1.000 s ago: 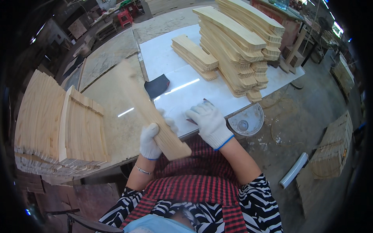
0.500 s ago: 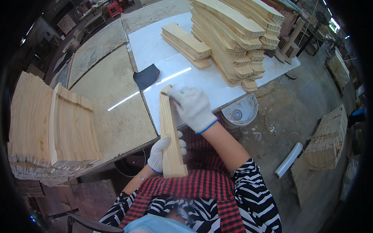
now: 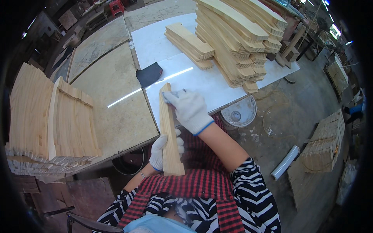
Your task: Sanding small curved wooden components using sandpaper at a factory workbench.
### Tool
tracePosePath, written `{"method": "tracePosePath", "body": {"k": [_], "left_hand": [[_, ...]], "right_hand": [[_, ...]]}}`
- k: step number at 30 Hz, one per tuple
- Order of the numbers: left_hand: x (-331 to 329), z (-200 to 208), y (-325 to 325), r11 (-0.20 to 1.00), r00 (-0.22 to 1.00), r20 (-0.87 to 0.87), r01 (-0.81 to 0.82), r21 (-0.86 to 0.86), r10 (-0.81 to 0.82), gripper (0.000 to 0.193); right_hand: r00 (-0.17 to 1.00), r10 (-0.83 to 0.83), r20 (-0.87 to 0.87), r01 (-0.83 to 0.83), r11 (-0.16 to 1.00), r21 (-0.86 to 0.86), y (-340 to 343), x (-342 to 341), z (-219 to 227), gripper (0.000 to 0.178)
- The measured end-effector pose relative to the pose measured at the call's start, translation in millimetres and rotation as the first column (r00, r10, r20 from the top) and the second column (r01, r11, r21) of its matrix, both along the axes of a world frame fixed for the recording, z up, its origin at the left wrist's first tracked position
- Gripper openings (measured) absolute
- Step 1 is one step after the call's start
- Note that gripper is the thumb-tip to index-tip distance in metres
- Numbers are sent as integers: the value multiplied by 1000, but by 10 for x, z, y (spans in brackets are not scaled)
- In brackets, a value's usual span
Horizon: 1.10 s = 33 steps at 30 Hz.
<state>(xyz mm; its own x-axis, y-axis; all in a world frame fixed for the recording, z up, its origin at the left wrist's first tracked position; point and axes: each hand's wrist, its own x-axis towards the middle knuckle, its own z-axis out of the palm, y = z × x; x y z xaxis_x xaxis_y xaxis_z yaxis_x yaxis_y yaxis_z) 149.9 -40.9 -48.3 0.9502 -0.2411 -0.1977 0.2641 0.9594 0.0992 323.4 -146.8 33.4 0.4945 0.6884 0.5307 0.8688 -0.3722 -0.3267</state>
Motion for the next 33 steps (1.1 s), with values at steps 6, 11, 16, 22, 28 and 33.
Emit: {"method": "tracePosePath", "body": {"k": [6, 11, 16, 22, 28, 33], "left_hand": [[16, -100, -6, 974, 986, 165, 16, -228, 23, 48], [8, 37, 3, 999, 1000, -6, 10, 41, -10, 48], [-26, 100, 79, 949, 999, -50, 10, 314, 7, 46], [-81, 582, 410, 720, 964, -50, -161, 675, 262, 42], [-217, 620, 1315, 168, 896, 11, -95, 981, 444, 52], [-285, 887, 1687, -633, 855, -112, 457, 625, 507, 77]], "right_hand": [[998, -56, -4, 52, 944, -325, -89, 133, -277, 30], [941, -222, -255, 89, 890, -447, 180, 240, -251, 25], [943, 137, -304, -113, 989, 94, 144, -98, 219, 26], [929, -71, -364, 100, 993, 62, 170, 473, -200, 31], [873, -94, -479, 168, 979, 112, 117, 676, -537, 38], [889, -59, -454, 144, 977, 155, 113, 712, -671, 38]]}}
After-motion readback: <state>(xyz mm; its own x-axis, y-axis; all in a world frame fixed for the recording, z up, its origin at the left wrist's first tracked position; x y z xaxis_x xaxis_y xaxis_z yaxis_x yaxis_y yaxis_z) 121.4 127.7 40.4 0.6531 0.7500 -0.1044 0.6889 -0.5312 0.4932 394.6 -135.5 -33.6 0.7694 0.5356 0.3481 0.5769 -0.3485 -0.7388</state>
